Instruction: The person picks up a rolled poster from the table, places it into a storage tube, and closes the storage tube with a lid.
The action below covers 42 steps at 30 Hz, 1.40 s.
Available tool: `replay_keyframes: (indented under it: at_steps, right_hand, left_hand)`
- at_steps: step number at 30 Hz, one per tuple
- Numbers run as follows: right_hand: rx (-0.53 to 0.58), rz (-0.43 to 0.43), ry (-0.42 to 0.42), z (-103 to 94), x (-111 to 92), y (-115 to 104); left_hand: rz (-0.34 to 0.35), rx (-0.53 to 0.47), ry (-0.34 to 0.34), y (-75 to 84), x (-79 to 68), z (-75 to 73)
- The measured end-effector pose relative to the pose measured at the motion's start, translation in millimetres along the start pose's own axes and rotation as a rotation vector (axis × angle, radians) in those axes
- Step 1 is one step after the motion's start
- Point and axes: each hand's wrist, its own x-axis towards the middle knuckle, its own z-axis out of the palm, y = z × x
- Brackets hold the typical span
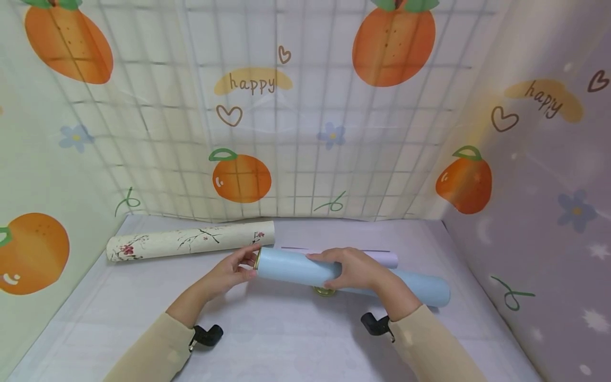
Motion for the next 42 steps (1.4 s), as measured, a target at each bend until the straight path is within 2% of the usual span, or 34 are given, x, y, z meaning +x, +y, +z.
replay_keyframes:
  at_steps: [13, 27, 42]
  right_hand:
    - [0.005, 0.009, -0.019, 3.2, -1.1, -0.1]
    - [0.016, 0.041, -0.017, 5.1, -1.9, 2.0]
    - [0.011, 0.031, -0.017, 5.5, -1.8, -2.2]
  left_hand:
    - [-0.005, 0.111, -0.035, 4.7, -3.0, -4.7]
    - [0.013, 0.100, -0.023, 1.3, -1.1, -5.4]
    - [0.018, 0.099, -0.014, 2.2, -3.6, -6.0]
